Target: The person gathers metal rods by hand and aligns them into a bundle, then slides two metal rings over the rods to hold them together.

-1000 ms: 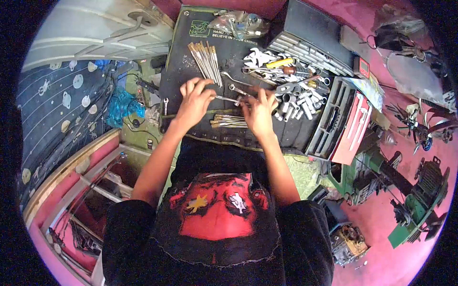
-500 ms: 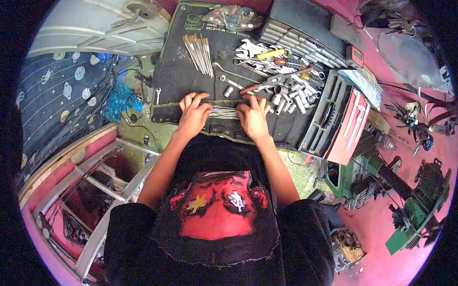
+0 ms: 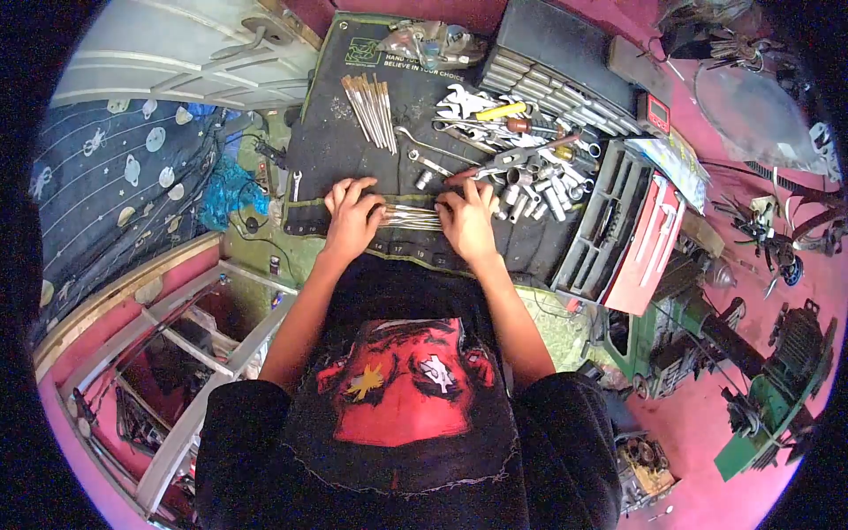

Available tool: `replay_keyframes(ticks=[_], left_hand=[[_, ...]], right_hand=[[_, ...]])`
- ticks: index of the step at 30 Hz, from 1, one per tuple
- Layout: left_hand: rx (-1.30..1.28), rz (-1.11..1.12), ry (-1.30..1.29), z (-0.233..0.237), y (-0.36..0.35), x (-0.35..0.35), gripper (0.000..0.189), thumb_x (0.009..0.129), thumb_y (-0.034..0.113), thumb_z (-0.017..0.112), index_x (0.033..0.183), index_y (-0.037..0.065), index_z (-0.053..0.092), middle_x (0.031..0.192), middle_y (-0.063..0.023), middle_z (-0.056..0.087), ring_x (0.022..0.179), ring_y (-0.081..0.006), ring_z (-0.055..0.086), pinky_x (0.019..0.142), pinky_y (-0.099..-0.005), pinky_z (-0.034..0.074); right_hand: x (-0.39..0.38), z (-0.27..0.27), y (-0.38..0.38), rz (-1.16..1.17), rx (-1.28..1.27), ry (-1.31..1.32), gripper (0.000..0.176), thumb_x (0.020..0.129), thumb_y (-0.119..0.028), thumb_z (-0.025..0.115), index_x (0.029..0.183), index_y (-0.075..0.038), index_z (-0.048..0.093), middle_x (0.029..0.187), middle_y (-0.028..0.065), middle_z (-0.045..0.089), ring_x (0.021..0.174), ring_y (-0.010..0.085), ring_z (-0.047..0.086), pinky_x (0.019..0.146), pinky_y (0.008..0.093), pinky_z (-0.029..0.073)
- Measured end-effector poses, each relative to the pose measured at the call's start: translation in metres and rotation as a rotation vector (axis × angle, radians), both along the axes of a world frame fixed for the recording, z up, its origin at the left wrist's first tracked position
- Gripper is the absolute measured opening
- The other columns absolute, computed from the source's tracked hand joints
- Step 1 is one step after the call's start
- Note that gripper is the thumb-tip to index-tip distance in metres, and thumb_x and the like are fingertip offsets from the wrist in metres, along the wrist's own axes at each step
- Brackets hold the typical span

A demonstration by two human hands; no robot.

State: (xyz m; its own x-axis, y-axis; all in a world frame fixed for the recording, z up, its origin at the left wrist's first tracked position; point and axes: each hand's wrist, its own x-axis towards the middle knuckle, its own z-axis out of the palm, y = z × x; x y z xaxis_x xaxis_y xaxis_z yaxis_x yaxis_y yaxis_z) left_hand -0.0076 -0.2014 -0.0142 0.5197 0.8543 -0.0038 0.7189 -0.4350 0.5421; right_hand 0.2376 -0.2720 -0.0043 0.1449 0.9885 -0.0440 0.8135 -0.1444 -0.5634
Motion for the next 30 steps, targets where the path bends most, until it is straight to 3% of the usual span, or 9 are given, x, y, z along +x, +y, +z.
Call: replay_keyframes(ticks=[13, 14, 19, 25, 27, 30], left_hand=[[0.165, -0.006, 0.046, -0.005, 0.115, -0.013, 0.022, 0.084, 0.010, 0.079, 0.106, 0.012, 0.076, 0.138, -0.0054, 0.060, 0.135, -0.0349, 0.045, 0.111, -0.0532, 0.032], [0.172, -0.013, 0.027, -0.004, 0.126, -0.013, 0.023, 0.084, 0.009, 0.079, 0.106, 0.012, 0.076, 0.138, -0.0056, 0.060, 0.135, -0.0348, 0.045, 0.111, -0.0530, 0.032], [0.217, -0.063, 0.025, -0.010, 0.176, -0.011, 0.023, 0.085, 0.010, 0.078, 0.107, 0.015, 0.078, 0.136, -0.0047, 0.061, 0.132, -0.0342, 0.047, 0.110, -0.0518, 0.033], [0.287, -0.200, 0.013, -0.022, 0.221, 0.003, 0.026, 0.088, 0.015, 0.074, 0.111, 0.022, 0.081, 0.136, -0.0036, 0.062, 0.131, -0.0322, 0.048, 0.111, -0.0513, 0.033], [0.301, -0.248, 0.055, -0.027, 0.230, 0.004, 0.026, 0.088, 0.016, 0.072, 0.111, 0.023, 0.082, 0.137, -0.0029, 0.062, 0.133, -0.0318, 0.047, 0.112, -0.0526, 0.033], [0.306, -0.335, 0.017, -0.035, 0.238, -0.001, 0.026, 0.087, 0.016, 0.072, 0.109, 0.023, 0.081, 0.138, -0.0026, 0.063, 0.134, -0.0314, 0.048, 0.113, -0.0539, 0.033]], right_hand=[[-0.058, 0.003, 0.088, -0.072, 0.039, -0.140, 0.023, 0.083, -0.023, 0.083, 0.103, -0.012, 0.080, 0.136, 0.0097, 0.059, 0.124, 0.0386, 0.047, 0.103, 0.0544, 0.037], [-0.064, 0.003, 0.096, -0.079, 0.051, -0.117, 0.021, 0.084, -0.024, 0.080, 0.097, -0.008, 0.078, 0.135, 0.0144, 0.059, 0.124, 0.0414, 0.048, 0.103, 0.0570, 0.038], [-0.091, -0.010, 0.134, -0.132, 0.063, -0.187, 0.021, 0.083, -0.020, 0.078, 0.098, -0.006, 0.077, 0.134, 0.0173, 0.058, 0.124, 0.0422, 0.049, 0.103, 0.0581, 0.039], [-0.112, -0.027, 0.156, -0.198, 0.002, -0.309, 0.024, 0.083, -0.022, 0.078, 0.102, -0.008, 0.072, 0.137, 0.0149, 0.057, 0.126, 0.0413, 0.048, 0.105, 0.0582, 0.037], [-0.117, -0.030, 0.157, -0.211, 0.001, -0.304, 0.018, 0.093, -0.016, 0.063, 0.102, -0.004, 0.072, 0.136, 0.0192, 0.057, 0.124, 0.0422, 0.050, 0.106, 0.0590, 0.038], [-0.123, -0.035, 0.158, -0.241, 0.036, -0.333, 0.018, 0.094, -0.014, 0.061, 0.102, -0.002, 0.072, 0.137, 0.0184, 0.057, 0.127, 0.0412, 0.050, 0.108, 0.0581, 0.037]])
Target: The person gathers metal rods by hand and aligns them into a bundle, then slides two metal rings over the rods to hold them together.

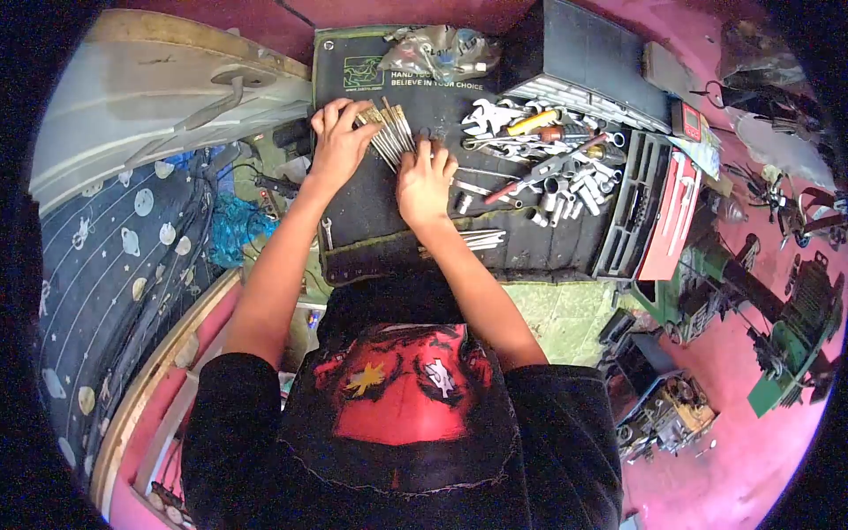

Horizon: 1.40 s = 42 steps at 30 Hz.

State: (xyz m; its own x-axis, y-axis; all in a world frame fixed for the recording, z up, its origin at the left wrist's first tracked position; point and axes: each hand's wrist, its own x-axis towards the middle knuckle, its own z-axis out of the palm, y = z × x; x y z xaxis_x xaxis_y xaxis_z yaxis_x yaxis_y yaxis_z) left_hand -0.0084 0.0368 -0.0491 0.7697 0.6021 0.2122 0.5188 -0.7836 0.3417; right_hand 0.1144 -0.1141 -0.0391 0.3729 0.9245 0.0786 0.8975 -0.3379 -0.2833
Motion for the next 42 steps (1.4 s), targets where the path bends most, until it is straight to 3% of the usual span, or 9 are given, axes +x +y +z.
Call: replay_keyframes(ticks=[4, 6, 9, 12, 16, 23, 34, 39, 42], left_hand=[[-0.032, -0.043, -0.031, -0.003, 0.005, -0.003, 0.018, 0.087, 0.016, 0.071, 0.103, 0.020, 0.079, 0.138, -0.0021, 0.064, 0.134, -0.0307, 0.049, 0.112, -0.0547, 0.034], [-0.038, -0.043, -0.025, -0.002, 0.009, 0.000, 0.015, 0.087, 0.016, 0.071, 0.100, 0.018, 0.078, 0.138, -0.0021, 0.064, 0.134, -0.0306, 0.049, 0.112, -0.0543, 0.035], [-0.030, -0.093, -0.017, 0.001, 0.011, 0.000, 0.013, 0.087, 0.016, 0.071, 0.099, 0.017, 0.077, 0.139, -0.0022, 0.063, 0.135, -0.0303, 0.050, 0.112, -0.0525, 0.036], [0.001, -0.112, -0.031, 0.003, 0.012, -0.001, 0.014, 0.087, 0.017, 0.071, 0.100, 0.018, 0.077, 0.141, -0.0023, 0.063, 0.135, -0.0303, 0.050, 0.112, -0.0525, 0.036], [0.005, -0.103, -0.049, 0.016, 0.007, -0.004, 0.014, 0.087, 0.018, 0.072, 0.100, 0.018, 0.077, 0.141, -0.0023, 0.062, 0.134, -0.0301, 0.050, 0.111, -0.0526, 0.036], [-0.023, 0.008, -0.048, 0.039, -0.012, -0.016, 0.016, 0.090, 0.020, 0.077, 0.105, 0.016, 0.074, 0.143, -0.0018, 0.061, 0.132, -0.0310, 0.050, 0.111, -0.0533, 0.035], [-0.215, 0.100, -0.066, 0.048, -0.128, -0.017, 0.016, 0.089, 0.019, 0.078, 0.101, 0.012, 0.071, 0.144, -0.0041, 0.058, 0.132, -0.0344, 0.048, 0.110, -0.0539, 0.034], [-0.304, 0.124, -0.065, 0.040, -0.187, -0.004, 0.017, 0.087, 0.017, 0.079, 0.101, 0.011, 0.071, 0.142, -0.0048, 0.059, 0.132, -0.0345, 0.048, 0.110, -0.0542, 0.035], [-0.329, 0.120, -0.055, 0.033, -0.212, 0.001, 0.018, 0.087, 0.017, 0.079, 0.101, 0.010, 0.071, 0.142, -0.0061, 0.059, 0.134, -0.0351, 0.047, 0.111, -0.0543, 0.034]], right_hand=[[-0.003, -0.003, -0.001, -0.019, -0.028, 0.014, 0.019, 0.093, -0.014, 0.061, 0.102, -0.001, 0.072, 0.137, 0.0172, 0.058, 0.129, 0.0404, 0.050, 0.109, 0.0579, 0.037], [-0.003, -0.007, -0.001, -0.042, -0.022, 0.004, 0.022, 0.088, -0.018, 0.072, 0.104, -0.004, 0.072, 0.139, 0.0125, 0.056, 0.129, 0.0393, 0.048, 0.108, 0.0569, 0.036], [-0.005, -0.008, -0.001, -0.039, -0.003, -0.037, 0.019, 0.087, -0.016, 0.072, 0.102, -0.004, 0.073, 0.138, 0.0123, 0.057, 0.128, 0.0391, 0.048, 0.108, 0.0567, 0.036], [-0.003, -0.003, 0.001, -0.032, -0.010, 0.026, 0.019, 0.093, -0.014, 0.061, 0.102, -0.001, 0.072, 0.137, 0.0145, 0.058, 0.128, 0.0396, 0.050, 0.110, 0.0572, 0.037], [0.001, 0.004, 0.000, -0.012, -0.006, 0.056, 0.018, 0.093, -0.013, 0.062, 0.102, -0.002, 0.073, 0.137, 0.0137, 0.059, 0.126, 0.0395, 0.050, 0.108, 0.0570, 0.037], [0.011, 0.028, -0.009, -0.035, 0.127, 0.144, 0.013, 0.084, -0.013, 0.078, 0.095, -0.007, 0.076, 0.132, 0.0078, 0.062, 0.125, 0.0384, 0.049, 0.104, 0.0542, 0.037], [0.071, 0.050, -0.090, 0.063, 0.006, 0.310, 0.014, 0.085, -0.013, 0.081, 0.099, -0.013, 0.081, 0.133, 0.0043, 0.063, 0.126, 0.0347, 0.047, 0.108, 0.0505, 0.035], [0.095, 0.053, -0.136, 0.104, -0.095, 0.377, 0.015, 0.083, -0.016, 0.082, 0.098, -0.014, 0.082, 0.134, 0.0055, 0.063, 0.123, 0.0332, 0.047, 0.103, 0.0478, 0.036], [0.103, 0.047, -0.157, 0.126, -0.127, 0.343, 0.015, 0.083, -0.017, 0.082, 0.098, -0.014, 0.082, 0.134, 0.0057, 0.062, 0.124, 0.0345, 0.048, 0.105, 0.0510, 0.036]])
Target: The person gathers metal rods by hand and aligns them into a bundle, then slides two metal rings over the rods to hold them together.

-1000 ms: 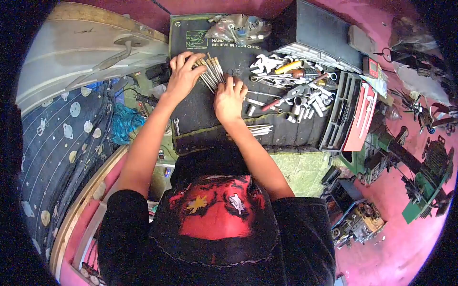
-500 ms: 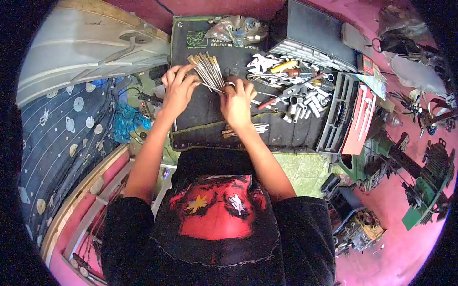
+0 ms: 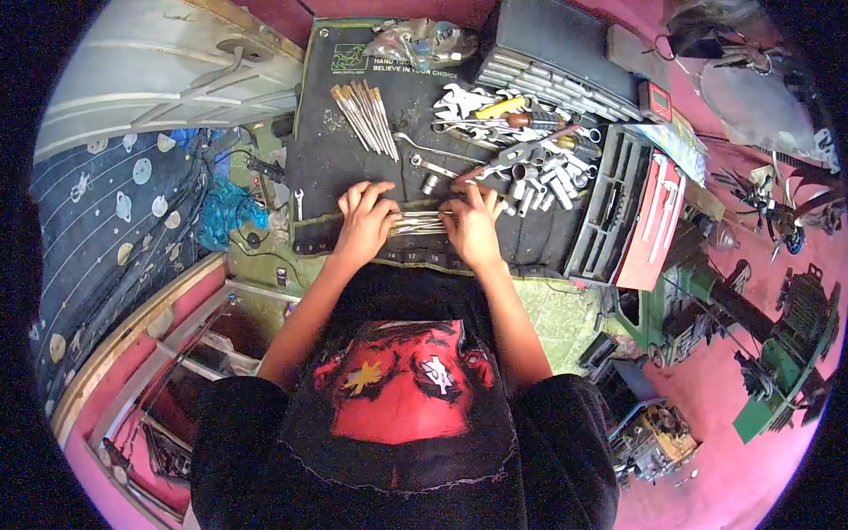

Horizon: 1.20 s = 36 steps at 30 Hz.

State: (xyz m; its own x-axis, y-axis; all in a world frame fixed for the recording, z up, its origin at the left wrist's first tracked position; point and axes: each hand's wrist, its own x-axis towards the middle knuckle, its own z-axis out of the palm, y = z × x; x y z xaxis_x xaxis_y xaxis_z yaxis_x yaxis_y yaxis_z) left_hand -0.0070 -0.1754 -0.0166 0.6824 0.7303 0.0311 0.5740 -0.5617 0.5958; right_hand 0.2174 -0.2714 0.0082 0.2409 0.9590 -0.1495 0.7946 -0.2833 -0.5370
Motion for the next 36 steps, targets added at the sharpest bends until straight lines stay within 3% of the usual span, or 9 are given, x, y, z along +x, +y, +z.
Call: replay_keyframes(ticks=[7, 9, 25, 31, 32, 36], left_hand=[[-0.006, 0.031, 0.037, -0.006, -0.027, 0.007, 0.016, 0.087, 0.016, 0.078, 0.100, 0.009, 0.072, 0.142, -0.0073, 0.059, 0.135, -0.0351, 0.046, 0.112, -0.0540, 0.033], [-0.016, 0.068, 0.044, -0.006, -0.031, 0.008, 0.016, 0.088, 0.016, 0.079, 0.101, 0.010, 0.073, 0.142, -0.0068, 0.058, 0.136, -0.0349, 0.045, 0.112, -0.0541, 0.033], [0.013, 0.183, 0.038, -0.002, -0.032, 0.003, 0.020, 0.087, 0.018, 0.079, 0.105, 0.009, 0.075, 0.140, -0.0074, 0.059, 0.135, -0.0362, 0.044, 0.112, -0.0539, 0.032], [0.043, 0.212, 0.037, 0.000, -0.008, -0.005, 0.018, 0.088, 0.018, 0.078, 0.105, 0.011, 0.075, 0.138, -0.0061, 0.060, 0.135, -0.0341, 0.046, 0.112, -0.0530, 0.032], [0.050, 0.221, 0.032, -0.001, -0.003, -0.006, 0.017, 0.089, 0.017, 0.078, 0.104, 0.011, 0.075, 0.137, -0.0056, 0.060, 0.134, -0.0331, 0.046, 0.112, -0.0528, 0.032], [0.076, 0.213, 0.033, -0.003, 0.025, -0.011, 0.017, 0.088, 0.015, 0.079, 0.104, 0.012, 0.074, 0.137, -0.0057, 0.060, 0.134, -0.0353, 0.046, 0.112, -0.0531, 0.032]], right_hand=[[0.012, -0.014, -0.017, 0.092, 0.056, -0.036, 0.016, 0.082, -0.015, 0.083, 0.097, -0.015, 0.081, 0.133, 0.0042, 0.063, 0.125, 0.0367, 0.049, 0.104, 0.0537, 0.039], [0.014, -0.015, -0.018, 0.132, 0.042, -0.024, 0.017, 0.082, -0.016, 0.081, 0.099, -0.012, 0.080, 0.131, 0.0075, 0.062, 0.127, 0.0372, 0.048, 0.106, 0.0555, 0.037], [0.011, -0.013, -0.005, 0.126, 0.098, -0.003, 0.016, 0.086, -0.017, 0.080, 0.101, -0.013, 0.080, 0.132, 0.0055, 0.063, 0.123, 0.0362, 0.048, 0.101, 0.0510, 0.038], [-0.010, -0.004, 0.020, 0.087, 0.076, -0.018, 0.016, 0.087, -0.018, 0.079, 0.102, -0.012, 0.079, 0.133, 0.0062, 0.061, 0.126, 0.0389, 0.047, 0.103, 0.0546, 0.037], [-0.014, -0.003, 0.025, 0.091, 0.145, -0.024, 0.015, 0.086, -0.018, 0.080, 0.099, -0.010, 0.078, 0.132, 0.0088, 0.059, 0.126, 0.0403, 0.047, 0.107, 0.0638, 0.034], [-0.031, -0.004, 0.049, 0.083, 0.155, -0.085, 0.019, 0.085, -0.020, 0.081, 0.101, -0.010, 0.078, 0.133, 0.0104, 0.059, 0.128, 0.0409, 0.046, 0.108, 0.0632, 0.034]])
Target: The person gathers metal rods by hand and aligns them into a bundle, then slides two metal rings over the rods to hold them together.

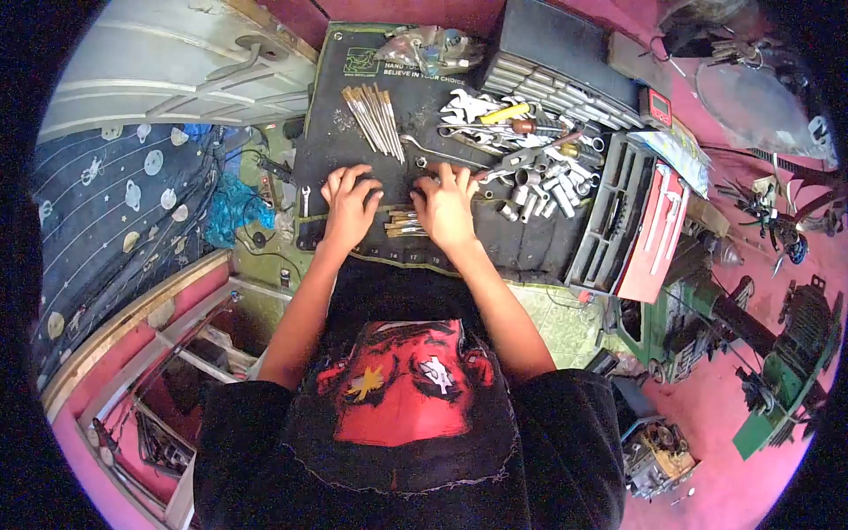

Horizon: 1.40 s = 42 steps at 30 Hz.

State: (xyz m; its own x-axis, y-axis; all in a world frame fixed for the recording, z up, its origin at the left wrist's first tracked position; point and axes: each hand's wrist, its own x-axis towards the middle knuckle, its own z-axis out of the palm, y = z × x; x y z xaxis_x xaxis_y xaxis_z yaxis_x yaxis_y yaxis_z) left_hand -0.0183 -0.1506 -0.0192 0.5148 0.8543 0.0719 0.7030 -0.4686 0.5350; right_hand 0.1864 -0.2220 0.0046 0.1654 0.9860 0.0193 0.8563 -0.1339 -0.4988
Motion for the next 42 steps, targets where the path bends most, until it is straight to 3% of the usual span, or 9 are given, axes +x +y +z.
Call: replay_keyframes(ticks=[3, 8, 17, 20, 22, 28, 42], left_hand=[[0.040, -0.011, -0.004, -0.002, 0.027, -0.003, 0.018, 0.087, 0.012, 0.079, 0.104, 0.012, 0.074, 0.137, -0.0061, 0.060, 0.133, -0.0360, 0.046, 0.111, -0.0537, 0.033], [0.131, -0.041, 0.015, -0.002, 0.084, -0.006, 0.021, 0.086, 0.012, 0.078, 0.107, 0.014, 0.078, 0.135, -0.0042, 0.062, 0.131, -0.0335, 0.048, 0.110, -0.0521, 0.034], [0.278, -0.190, 0.055, -0.014, 0.179, 0.006, 0.024, 0.091, 0.017, 0.074, 0.113, 0.022, 0.081, 0.137, -0.0036, 0.062, 0.131, -0.0310, 0.048, 0.110, -0.0521, 0.034], [0.275, -0.315, 0.069, -0.022, 0.196, 0.007, 0.020, 0.089, 0.019, 0.072, 0.106, 0.021, 0.082, 0.138, -0.0035, 0.063, 0.134, -0.0306, 0.048, 0.111, -0.0531, 0.034], [0.266, -0.422, 0.095, -0.024, 0.202, 0.006, 0.015, 0.088, 0.020, 0.070, 0.098, 0.018, 0.081, 0.139, -0.0034, 0.064, 0.136, -0.0302, 0.049, 0.113, -0.0536, 0.033], [0.257, -0.482, 0.078, -0.029, 0.211, 0.003, 0.015, 0.090, 0.019, 0.069, 0.101, 0.018, 0.079, 0.140, -0.0035, 0.064, 0.136, -0.0300, 0.049, 0.114, -0.0533, 0.034], [0.245, -0.387, 0.037, -0.003, 0.165, -0.006, 0.014, 0.094, 0.020, 0.071, 0.107, 0.013, 0.071, 0.145, -0.0056, 0.059, 0.135, -0.0322, 0.050, 0.111, -0.0533, 0.036]], right_hand=[[-0.016, 0.001, 0.022, -0.045, 0.024, -0.003, 0.021, 0.085, -0.020, 0.080, 0.103, -0.010, 0.079, 0.132, 0.0131, 0.060, 0.126, 0.0405, 0.047, 0.102, 0.0564, 0.037], [-0.041, -0.009, 0.062, -0.121, 0.031, -0.076, 0.021, 0.083, -0.020, 0.081, 0.101, -0.011, 0.080, 0.133, 0.0105, 0.061, 0.125, 0.0388, 0.049, 0.103, 0.0542, 0.038], [-0.070, -0.043, 0.105, -0.228, -0.011, -0.172, 0.020, 0.084, -0.018, 0.077, 0.102, -0.009, 0.077, 0.137, 0.0126, 0.058, 0.125, 0.0404, 0.048, 0.104, 0.0565, 0.038], [-0.073, -0.050, 0.108, -0.250, -0.014, -0.166, 0.020, 0.083, -0.017, 0.076, 0.101, -0.007, 0.076, 0.139, 0.0125, 0.057, 0.126, 0.0407, 0.048, 0.106, 0.0565, 0.037], [-0.076, -0.053, 0.110, -0.264, -0.018, -0.154, 0.020, 0.083, -0.016, 0.076, 0.101, -0.006, 0.075, 0.140, 0.0125, 0.056, 0.126, 0.0407, 0.048, 0.107, 0.0565, 0.037], [-0.080, -0.050, 0.115, -0.323, -0.003, -0.102, 0.021, 0.080, -0.012, 0.077, 0.099, -0.004, 0.073, 0.140, 0.0116, 0.057, 0.129, 0.0403, 0.046, 0.107, 0.0559, 0.036], [-0.040, -0.005, 0.087, -0.274, 0.083, 0.014, 0.018, 0.083, -0.010, 0.076, 0.100, -0.005, 0.077, 0.141, 0.0106, 0.058, 0.129, 0.0393, 0.047, 0.107, 0.0535, 0.035]])
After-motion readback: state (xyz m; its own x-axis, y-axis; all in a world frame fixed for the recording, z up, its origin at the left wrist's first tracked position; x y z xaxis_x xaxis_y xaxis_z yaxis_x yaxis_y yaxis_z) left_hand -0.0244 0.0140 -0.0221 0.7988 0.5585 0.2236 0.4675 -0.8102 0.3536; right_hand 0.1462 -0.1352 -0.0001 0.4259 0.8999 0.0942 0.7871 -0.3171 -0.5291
